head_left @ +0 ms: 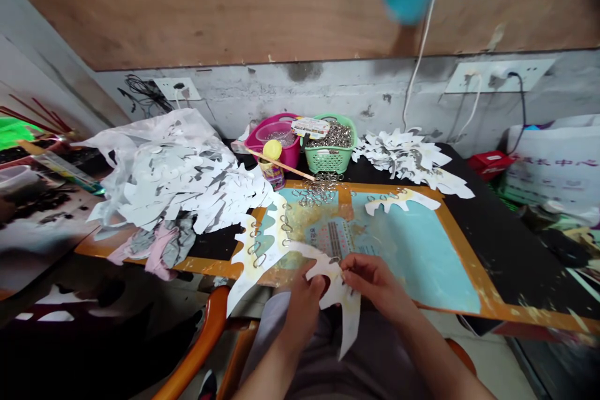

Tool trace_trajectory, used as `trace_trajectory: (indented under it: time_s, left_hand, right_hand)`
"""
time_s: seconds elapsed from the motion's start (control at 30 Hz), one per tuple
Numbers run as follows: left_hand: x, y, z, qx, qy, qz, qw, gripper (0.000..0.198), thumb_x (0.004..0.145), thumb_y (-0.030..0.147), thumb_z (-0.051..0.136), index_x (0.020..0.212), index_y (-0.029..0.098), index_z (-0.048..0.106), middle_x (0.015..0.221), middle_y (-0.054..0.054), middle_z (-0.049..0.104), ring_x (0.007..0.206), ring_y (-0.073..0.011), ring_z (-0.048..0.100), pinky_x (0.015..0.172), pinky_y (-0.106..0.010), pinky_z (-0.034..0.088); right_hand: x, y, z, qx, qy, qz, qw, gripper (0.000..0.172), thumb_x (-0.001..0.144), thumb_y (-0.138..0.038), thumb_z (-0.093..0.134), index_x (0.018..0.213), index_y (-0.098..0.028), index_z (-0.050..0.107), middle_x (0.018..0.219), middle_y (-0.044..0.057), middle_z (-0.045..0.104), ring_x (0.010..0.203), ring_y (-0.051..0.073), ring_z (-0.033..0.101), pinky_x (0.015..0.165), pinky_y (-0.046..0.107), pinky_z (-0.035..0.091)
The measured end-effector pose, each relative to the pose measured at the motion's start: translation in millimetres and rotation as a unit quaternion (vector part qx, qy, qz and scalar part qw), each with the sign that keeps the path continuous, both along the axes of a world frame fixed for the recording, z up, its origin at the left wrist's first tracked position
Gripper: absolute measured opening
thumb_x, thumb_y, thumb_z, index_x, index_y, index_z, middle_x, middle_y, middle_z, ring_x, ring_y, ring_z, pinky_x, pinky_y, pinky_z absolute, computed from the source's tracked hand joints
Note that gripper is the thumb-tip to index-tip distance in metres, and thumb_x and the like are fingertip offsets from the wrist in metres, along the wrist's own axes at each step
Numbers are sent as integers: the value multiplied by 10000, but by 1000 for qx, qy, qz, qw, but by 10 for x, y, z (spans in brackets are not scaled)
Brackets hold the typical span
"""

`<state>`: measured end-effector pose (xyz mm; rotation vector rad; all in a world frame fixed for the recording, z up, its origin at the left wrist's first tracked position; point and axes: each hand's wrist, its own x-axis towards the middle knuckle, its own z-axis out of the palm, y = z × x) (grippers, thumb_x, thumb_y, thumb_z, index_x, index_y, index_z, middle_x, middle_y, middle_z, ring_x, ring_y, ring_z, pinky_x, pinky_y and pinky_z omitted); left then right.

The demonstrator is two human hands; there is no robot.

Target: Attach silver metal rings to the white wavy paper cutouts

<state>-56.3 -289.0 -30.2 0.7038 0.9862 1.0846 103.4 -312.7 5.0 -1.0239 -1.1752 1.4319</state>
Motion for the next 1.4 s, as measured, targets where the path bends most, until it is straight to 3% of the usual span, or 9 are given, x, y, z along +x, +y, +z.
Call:
trace_trajectory:
  time_s: [0.07, 0.17, 0.27, 0.37, 0.53, 0.8, 0.97, 1.27, 1.4]
  left_hand:
    - [1, 4, 6, 43, -13, -30, 999, 613, 538, 497, 878, 1002, 177, 637, 875, -56, 728, 742, -201, 681, 618, -291, 568]
    - [20, 5, 75, 101, 27, -120, 987, 403, 667, 393, 839, 945, 144, 689, 829, -58, 718, 738, -182, 664, 623, -262, 558]
    - [47, -5, 122, 154, 57, -122, 979, 244, 769, 320, 778, 918, 139, 712, 870, -59, 720, 810, -166, 657, 723, -247, 551]
    - [69, -18, 106, 141, 46, -105, 983, 282, 755, 346, 788, 932, 141, 709, 823, -50, 709, 741, -157, 649, 644, -237, 553]
    - [101, 4, 58, 79, -6, -35, 996, 341, 697, 416, 816, 780, 147, 624, 673, -8, 652, 543, -120, 593, 478, -215, 512]
    - [109, 12, 158, -14, -74, -19, 997, 503, 608, 603, 783, 771, 187, 552, 681, 24, 581, 512, -90, 511, 383, -178, 396]
    - [128, 60, 273, -42, -28, -67, 996, 462, 574, 478, 849, 770, 170, 567, 569, 64, 524, 407, -52, 429, 334, -158, 297]
    - [121, -2, 317, -33, -62, -32, 997, 389, 609, 450, 825, 839, 195, 643, 691, 1, 647, 559, -128, 608, 475, -213, 468]
    - [122, -60, 250, -35, -42, -16, 998, 419, 634, 493, 813, 846, 178, 635, 644, 4, 625, 497, -107, 575, 415, -192, 426]
  right_hand:
    - [-45, -6, -2, -4, -4, -40, 999, 314, 867, -469, 670, 827, -166, 601, 688, -13, 523, 599, 109, 435, 543, 211, 322]
    - [-133, -12, -9, 10, -26, -108, 994, 312, 859, -468, 666, 813, -168, 596, 703, -13, 510, 618, 111, 430, 559, 212, 339]
    - [-190, -14, -24, 17, -38, -146, 988, 335, 869, -474, 647, 756, -170, 567, 662, -26, 462, 596, 104, 395, 547, 208, 326]
    - [-170, -13, -62, -13, 8, -117, 993, 337, 858, -481, 666, 759, -173, 572, 661, -24, 469, 577, 101, 400, 524, 204, 324]
    - [-26, -9, -110, -62, 149, -27, 987, 460, 776, -575, 700, 993, -173, 647, 834, 42, 609, 646, 158, 549, 565, 251, 438]
    - [-11, 3, -33, -29, -14, 20, 999, 403, 858, -541, 675, 741, -171, 570, 714, 13, 563, 609, 121, 478, 524, 210, 355]
    - [-5, -17, -32, 2, -2, 39, 999, 388, 841, -527, 702, 755, -168, 583, 714, 3, 535, 633, 120, 457, 560, 216, 359]
    - [-161, -40, -120, 18, 110, 30, 993, 378, 825, -477, 736, 701, -150, 590, 703, -4, 521, 589, 93, 401, 547, 207, 327]
    - [-221, -34, -233, -6, 172, 25, 985, 433, 750, -531, 779, 670, -156, 577, 687, 0, 524, 558, 97, 424, 519, 214, 330]
